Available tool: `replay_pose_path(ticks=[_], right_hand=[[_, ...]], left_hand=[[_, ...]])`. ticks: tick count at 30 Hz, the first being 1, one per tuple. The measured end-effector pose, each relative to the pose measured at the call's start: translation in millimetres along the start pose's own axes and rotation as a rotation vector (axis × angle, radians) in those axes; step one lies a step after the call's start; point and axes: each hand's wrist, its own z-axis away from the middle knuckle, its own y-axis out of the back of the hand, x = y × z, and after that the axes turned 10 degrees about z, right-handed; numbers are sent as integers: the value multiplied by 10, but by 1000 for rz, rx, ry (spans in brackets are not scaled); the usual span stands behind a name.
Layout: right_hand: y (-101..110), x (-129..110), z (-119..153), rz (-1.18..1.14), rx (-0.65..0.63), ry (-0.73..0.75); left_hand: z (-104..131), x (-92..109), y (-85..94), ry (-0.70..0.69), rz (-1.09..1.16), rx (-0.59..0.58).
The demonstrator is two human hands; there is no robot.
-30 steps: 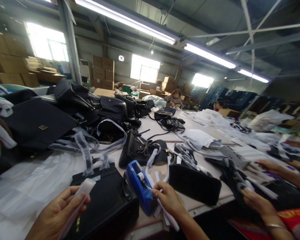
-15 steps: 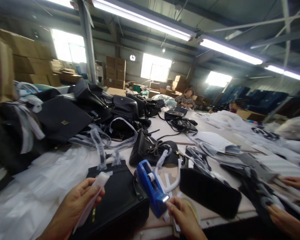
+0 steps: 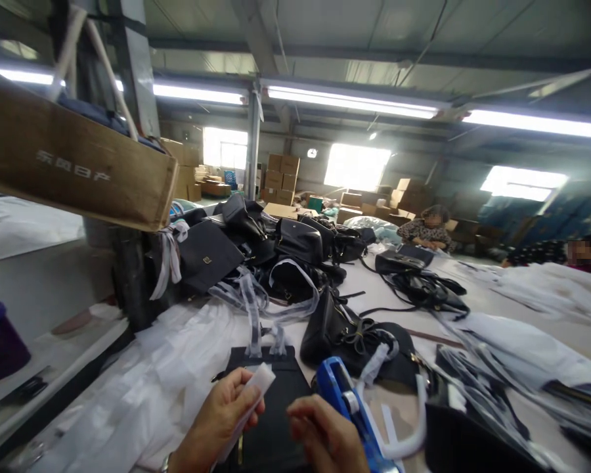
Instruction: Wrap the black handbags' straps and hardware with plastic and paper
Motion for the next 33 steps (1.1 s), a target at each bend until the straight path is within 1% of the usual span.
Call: replay_pose_path(ticks=[1, 3, 5, 7, 10, 14, 16, 19, 22, 25, 27, 29, 31, 33], right_hand=[[-73, -100, -137, -3, -41, 63], [-191, -209, -346, 51, -77, 137], [-268, -224, -464, 131, -77, 162], [-304, -201, -515, 192, -83, 179], [-294, -188, -544, 216, -89, 149], [-272, -194, -594, 137, -119, 67], [-318, -158, -626, 29, -132, 19], [-474, -64, -679, -143, -120, -42], [-656, 5, -737, -155, -87, 1], [-757, 13, -800, -116, -95, 63], [-756, 4, -846, -113, -119, 105], [-709, -4, -894, -142, -172, 139], [-635, -15, -937, -236, -266, 128], [-557, -44, -964, -322, -345, 67]], left_hand=[[-2, -5, 5, -16, -2, -17], [3, 2, 13, -42, 4, -36], [13, 14, 25, -59, 5, -37], [15, 9, 47, -72, -12, -32], [-4, -44, 92, -102, -43, -39], [-18, -86, 123, -132, -12, -50], [-9, -52, 124, -102, 70, -66], [-1, 42, 145, -23, 245, -69], [-22, 125, 216, 89, 450, -92], [-58, 155, 316, 173, 596, -138], [-75, 152, 367, 225, 662, -130], [-77, 147, 389, 256, 689, -106], [-65, 148, 374, 225, 657, -90], [-47, 154, 326, 157, 555, -88]])
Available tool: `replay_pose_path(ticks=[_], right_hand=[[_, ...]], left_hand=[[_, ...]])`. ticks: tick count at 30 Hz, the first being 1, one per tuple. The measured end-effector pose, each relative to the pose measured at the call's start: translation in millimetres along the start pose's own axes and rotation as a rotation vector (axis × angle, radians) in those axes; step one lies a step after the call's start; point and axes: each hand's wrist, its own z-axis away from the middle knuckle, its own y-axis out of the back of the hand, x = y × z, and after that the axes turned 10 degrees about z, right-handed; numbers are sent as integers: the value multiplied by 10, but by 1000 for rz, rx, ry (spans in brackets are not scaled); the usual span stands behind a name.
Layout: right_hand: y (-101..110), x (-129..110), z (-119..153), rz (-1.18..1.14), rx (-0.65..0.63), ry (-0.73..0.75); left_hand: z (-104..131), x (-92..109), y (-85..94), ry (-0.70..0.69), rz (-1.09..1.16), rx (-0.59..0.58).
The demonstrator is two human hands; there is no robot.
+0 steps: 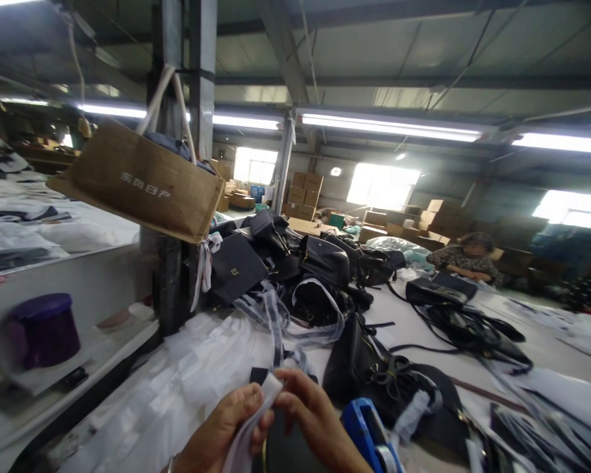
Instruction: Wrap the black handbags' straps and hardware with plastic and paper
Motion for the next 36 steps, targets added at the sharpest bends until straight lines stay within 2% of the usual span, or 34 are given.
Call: replay_pose_path(ticks=[2, 6, 8, 10, 13, 15, 17, 19, 22, 27, 31, 34, 36], right_hand=[[38, -77, 10, 39, -4, -51], [5, -238, 35, 430, 64, -16], [-38, -254, 35, 575, 124, 20], [-77, -202, 34, 612, 198, 31], [-130, -40, 61, 345, 253, -73], [-180, 55, 117, 47, 233, -185], [-254, 96, 200, -144, 184, -244], [-344, 87, 284, -174, 135, -224], [-467, 69, 350, -142, 131, -196], [-561, 214, 298, -196, 163, -276], [-574, 252, 265, 3, 195, -275], [-573, 150, 299, 258, 260, -255], [-571, 62, 335, 453, 294, -229]], left_hand=[[2, -39, -53, -66, -162, 7], [-20, -135, -106, -196, -404, 20], [-4, -160, -100, -199, -412, 3], [50, -159, -88, -140, -417, 18], [174, -135, -64, -33, -444, 107], [240, -132, -46, -26, -413, 154], [269, -149, -29, -48, -347, 178], [269, -180, -19, -74, -276, 194], [271, -219, -20, -81, -214, 222], [348, -201, -72, -82, -163, 200], [371, -163, -163, -76, -147, 187], [371, -173, -183, -84, -197, 219], [375, -196, -133, -55, -209, 226]])
